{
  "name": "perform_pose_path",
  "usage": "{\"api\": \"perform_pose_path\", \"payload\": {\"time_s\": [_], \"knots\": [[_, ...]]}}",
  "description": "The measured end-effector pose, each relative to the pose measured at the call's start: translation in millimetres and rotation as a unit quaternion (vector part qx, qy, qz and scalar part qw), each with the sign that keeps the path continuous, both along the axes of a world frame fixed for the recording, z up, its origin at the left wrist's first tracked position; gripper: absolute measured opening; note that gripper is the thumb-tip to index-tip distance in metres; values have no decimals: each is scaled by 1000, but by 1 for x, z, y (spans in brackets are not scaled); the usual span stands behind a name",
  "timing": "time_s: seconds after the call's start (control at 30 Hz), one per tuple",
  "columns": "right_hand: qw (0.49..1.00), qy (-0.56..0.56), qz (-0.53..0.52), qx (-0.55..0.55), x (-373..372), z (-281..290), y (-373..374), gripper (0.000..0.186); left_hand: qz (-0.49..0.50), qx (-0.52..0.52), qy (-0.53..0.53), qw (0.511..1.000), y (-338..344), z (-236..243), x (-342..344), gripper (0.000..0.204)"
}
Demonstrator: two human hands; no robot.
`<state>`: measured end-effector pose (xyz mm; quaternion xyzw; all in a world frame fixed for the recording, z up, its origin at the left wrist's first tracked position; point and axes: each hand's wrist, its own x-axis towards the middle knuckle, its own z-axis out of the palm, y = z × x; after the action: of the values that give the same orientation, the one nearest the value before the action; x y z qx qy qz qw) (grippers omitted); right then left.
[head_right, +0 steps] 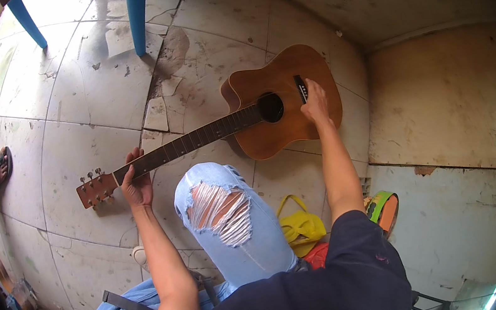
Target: The person is repairing a guitar by applying a strip of tape to the neck and adjusting the tuning pegs. They also inspect the guitar body and strings while sitting on the floor.
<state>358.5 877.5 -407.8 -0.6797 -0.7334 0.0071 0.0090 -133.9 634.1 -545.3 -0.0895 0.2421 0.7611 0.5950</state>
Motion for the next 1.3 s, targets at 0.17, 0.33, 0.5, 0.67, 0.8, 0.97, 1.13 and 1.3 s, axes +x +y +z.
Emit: {"api": "perform_pose_path", "payload": {"time_s": [0.17, 0.33, 0.5, 0.67, 0.8, 0.97, 1.13, 1.3], "knots": [[993, -62, 87, -44, -21, -11, 7, 58, -16, 12, 2, 1000, -9, 5, 0, 51], [993, -1, 98, -71, -35, -19, 32, 56, -141, -33, 66, 987, -32, -17, 14, 70], [980, 114, 52, -152, -67, 15, 39, 55, -295, -92, 162, 937, -38, 11, 11, 75], [971, 148, 129, -134, -100, 101, 51, 37, -549, -155, 247, 784, -43, 36, -11, 57], [953, 188, 162, -176, -121, 166, 42, 32, -565, -229, 339, 717, -37, 95, -28, 39], [937, 193, 201, -209, -134, 204, 25, 31, -429, -269, 484, 713, -6, 200, -71, 37], [928, 43, 213, -302, -116, 157, 28, 24, -227, -143, 663, 699, 58, 301, -50, 37], [941, 143, 246, -181, -134, 141, 37, 22, -282, -65, 648, 705, 81, 293, -12, 29]]}}
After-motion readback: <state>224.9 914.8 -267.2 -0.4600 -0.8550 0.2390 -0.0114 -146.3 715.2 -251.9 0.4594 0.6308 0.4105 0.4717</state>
